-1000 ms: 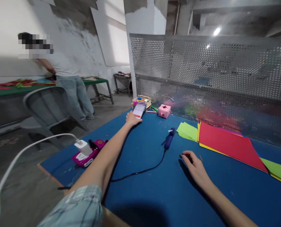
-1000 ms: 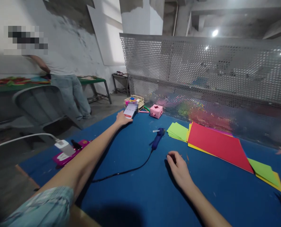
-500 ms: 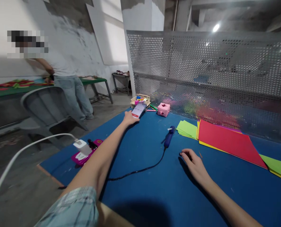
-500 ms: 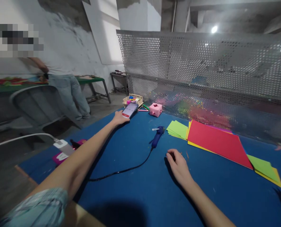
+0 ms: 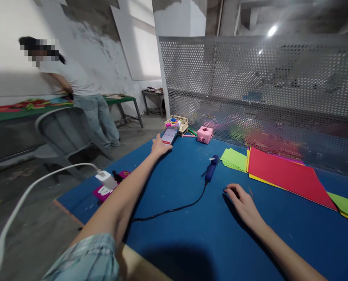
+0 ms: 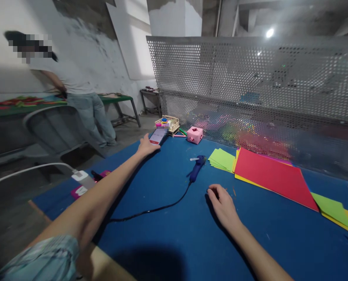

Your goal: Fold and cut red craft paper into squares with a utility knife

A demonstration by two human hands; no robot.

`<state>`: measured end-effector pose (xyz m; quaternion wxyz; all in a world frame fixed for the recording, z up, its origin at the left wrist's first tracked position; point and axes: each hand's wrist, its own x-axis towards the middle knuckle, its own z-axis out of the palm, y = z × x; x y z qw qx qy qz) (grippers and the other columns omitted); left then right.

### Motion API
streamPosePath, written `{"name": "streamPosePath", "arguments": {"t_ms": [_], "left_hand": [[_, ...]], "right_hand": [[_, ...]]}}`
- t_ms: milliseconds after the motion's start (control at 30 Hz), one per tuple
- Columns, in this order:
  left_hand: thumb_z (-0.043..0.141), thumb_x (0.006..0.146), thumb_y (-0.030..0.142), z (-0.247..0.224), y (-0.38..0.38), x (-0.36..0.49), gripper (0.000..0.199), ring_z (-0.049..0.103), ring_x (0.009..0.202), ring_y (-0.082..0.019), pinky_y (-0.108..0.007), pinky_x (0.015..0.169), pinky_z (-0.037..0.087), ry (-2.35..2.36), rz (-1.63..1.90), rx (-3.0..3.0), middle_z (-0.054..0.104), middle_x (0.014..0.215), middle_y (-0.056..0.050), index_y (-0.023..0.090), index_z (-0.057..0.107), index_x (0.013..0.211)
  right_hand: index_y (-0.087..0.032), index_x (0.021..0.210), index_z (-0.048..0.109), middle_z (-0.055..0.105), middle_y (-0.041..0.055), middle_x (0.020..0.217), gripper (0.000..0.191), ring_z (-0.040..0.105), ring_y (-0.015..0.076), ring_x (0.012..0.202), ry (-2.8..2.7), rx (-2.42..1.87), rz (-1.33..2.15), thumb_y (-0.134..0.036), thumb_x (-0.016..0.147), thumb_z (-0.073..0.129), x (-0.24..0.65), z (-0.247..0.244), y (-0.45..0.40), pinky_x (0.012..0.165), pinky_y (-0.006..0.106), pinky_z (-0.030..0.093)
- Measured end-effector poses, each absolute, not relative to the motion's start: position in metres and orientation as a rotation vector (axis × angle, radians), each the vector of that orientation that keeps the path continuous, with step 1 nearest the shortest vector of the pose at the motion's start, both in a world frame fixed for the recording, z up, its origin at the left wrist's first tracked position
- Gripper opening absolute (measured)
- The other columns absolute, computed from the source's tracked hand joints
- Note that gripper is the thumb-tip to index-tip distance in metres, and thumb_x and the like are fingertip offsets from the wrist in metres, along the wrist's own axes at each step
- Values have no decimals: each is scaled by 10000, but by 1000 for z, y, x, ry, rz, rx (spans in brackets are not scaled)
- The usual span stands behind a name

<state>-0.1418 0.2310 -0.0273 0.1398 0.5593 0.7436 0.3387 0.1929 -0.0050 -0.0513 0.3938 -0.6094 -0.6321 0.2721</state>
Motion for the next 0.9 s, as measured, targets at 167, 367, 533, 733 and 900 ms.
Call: {"name": "streamPosePath", "arguments": {"t_ms": [167, 367, 533, 733, 900], "left_hand": [[690, 853, 353, -30, 226, -143, 736, 498, 1244, -315, -494, 1011, 442, 2155, 958, 1616, 426, 1428, -171, 176, 322, 1466], [703, 834, 372, -31, 230, -136, 812, 491, 1254, -328, -498, 1023, 429, 2154, 992, 1605, 408, 1442, -183, 175, 270, 1493], [609, 915, 378, -37, 238, -132, 569, 508, 1224, -294, -499, 1000, 450, 2134, 1026, 1622, 438, 1421, -131, 221, 398, 1420], [621, 905, 380, -48, 247, -132, 623, 504, 1221, -306, -523, 1001, 441, 2120, 1038, 1655, 428, 1421, -140, 203, 360, 1442], [636, 896, 370, -51, 255, -136, 604, 502, 1230, -302, -511, 1010, 438, 2082, 1028, 1690, 439, 1415, -141, 191, 396, 1421]], "right_hand": [[-237, 957, 621, 711, 82, 989, 401, 648, 259, 940, -1608, -1545, 708, -589, 845, 466, 193, -52, -4, 854, 402, 486], [-234, 961, 615, 708, 80, 998, 401, 644, 264, 964, -1617, -1561, 705, -586, 855, 455, 194, -50, -5, 876, 414, 471], [-232, 968, 618, 708, 85, 1017, 426, 646, 263, 982, -1620, -1584, 706, -607, 858, 449, 195, -51, -5, 889, 407, 472], [-226, 969, 627, 711, 85, 1024, 449, 649, 256, 986, -1626, -1591, 699, -624, 857, 449, 196, -51, -6, 903, 391, 474], [-232, 956, 639, 724, 79, 999, 452, 654, 251, 973, -1643, -1612, 659, -631, 853, 454, 196, -48, -7, 865, 357, 486]]}}
